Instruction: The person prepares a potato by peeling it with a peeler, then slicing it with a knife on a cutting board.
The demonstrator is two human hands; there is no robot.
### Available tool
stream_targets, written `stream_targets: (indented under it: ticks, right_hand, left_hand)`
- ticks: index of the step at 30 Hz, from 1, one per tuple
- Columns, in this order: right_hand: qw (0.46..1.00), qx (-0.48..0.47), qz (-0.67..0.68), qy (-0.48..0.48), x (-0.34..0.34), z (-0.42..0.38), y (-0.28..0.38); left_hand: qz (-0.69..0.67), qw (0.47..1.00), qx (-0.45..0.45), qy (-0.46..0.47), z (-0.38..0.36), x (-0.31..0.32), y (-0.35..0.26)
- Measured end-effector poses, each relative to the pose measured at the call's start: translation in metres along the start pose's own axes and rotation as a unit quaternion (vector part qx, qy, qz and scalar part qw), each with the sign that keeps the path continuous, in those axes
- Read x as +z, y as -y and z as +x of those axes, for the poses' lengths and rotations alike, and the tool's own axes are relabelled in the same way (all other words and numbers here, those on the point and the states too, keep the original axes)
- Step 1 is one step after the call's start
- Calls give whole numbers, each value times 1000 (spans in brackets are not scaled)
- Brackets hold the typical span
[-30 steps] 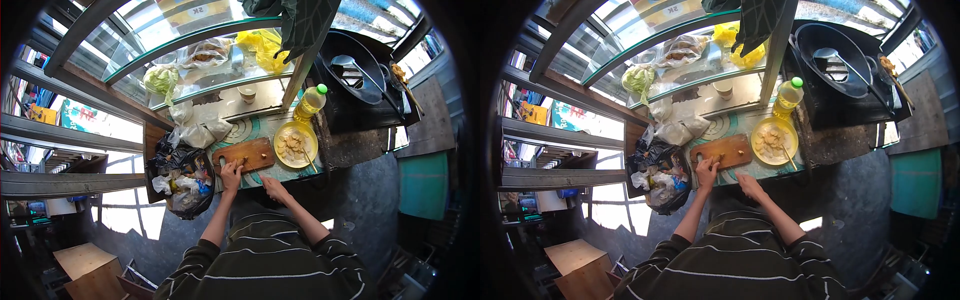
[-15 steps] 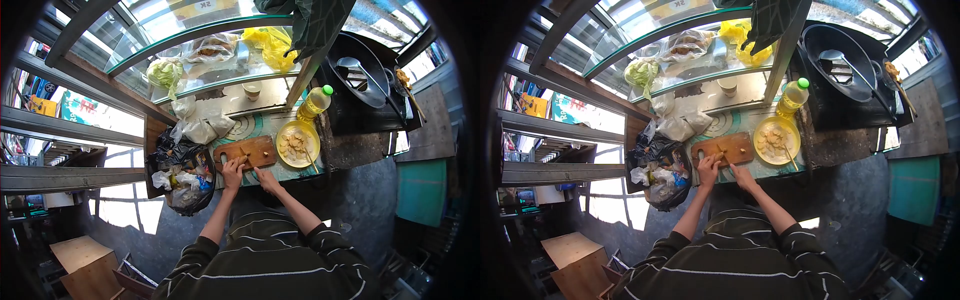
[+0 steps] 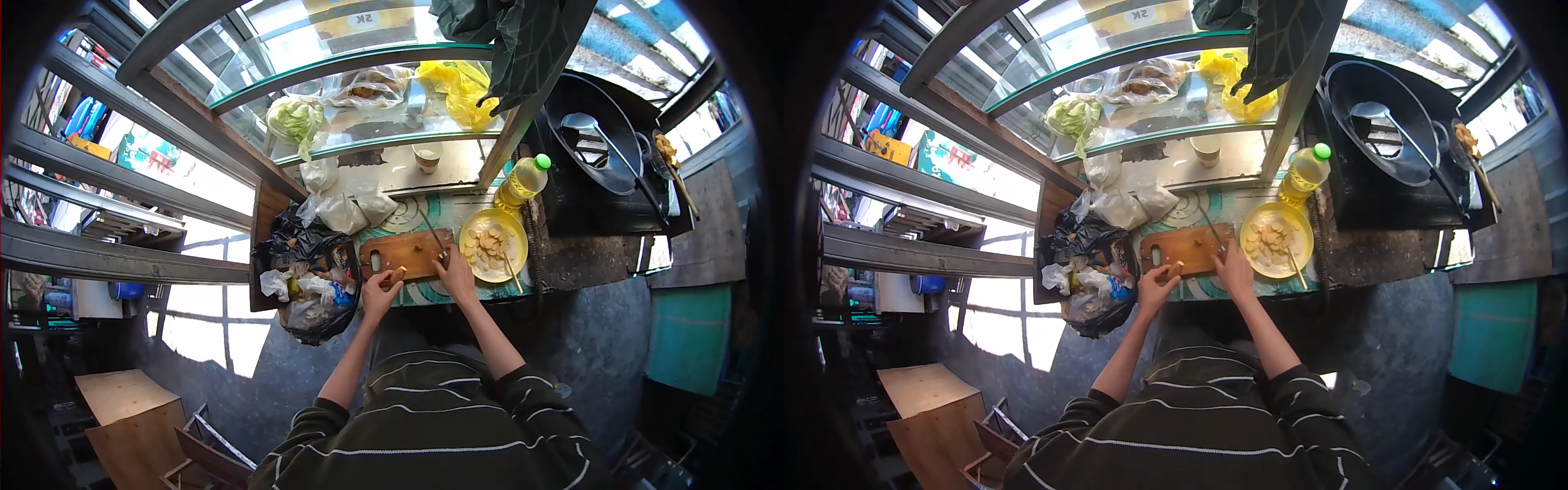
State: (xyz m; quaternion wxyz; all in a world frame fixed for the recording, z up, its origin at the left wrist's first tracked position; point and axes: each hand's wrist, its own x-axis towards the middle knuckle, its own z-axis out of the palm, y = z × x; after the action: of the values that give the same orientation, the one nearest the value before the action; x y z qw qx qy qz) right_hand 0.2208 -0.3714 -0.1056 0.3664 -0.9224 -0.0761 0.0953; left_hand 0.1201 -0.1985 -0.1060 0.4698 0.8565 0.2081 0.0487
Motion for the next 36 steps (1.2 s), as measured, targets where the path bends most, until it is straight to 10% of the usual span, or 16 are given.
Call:
stream_targets:
  ticks: [5, 14, 18, 25, 36]
  right_hand:
    - [997, -57, -42, 25, 25, 22, 20]
    - [996, -80, -34, 13, 56, 29, 41]
    - [990, -72, 107, -50, 49, -1, 71]
    - [938, -111, 305, 123, 64, -50, 188]
    - [895, -318, -40, 309, 23, -88, 260]
  left_hand:
    - [-303, 947, -103, 33, -22, -18, -18]
    - [-429, 888, -162, 38, -63, -70, -47]
    - [-571, 798, -191, 39, -75, -109, -49]
    - [-701, 686, -185, 62, -77, -188, -35]
    - [-698, 677, -218, 87, -59, -228, 24]
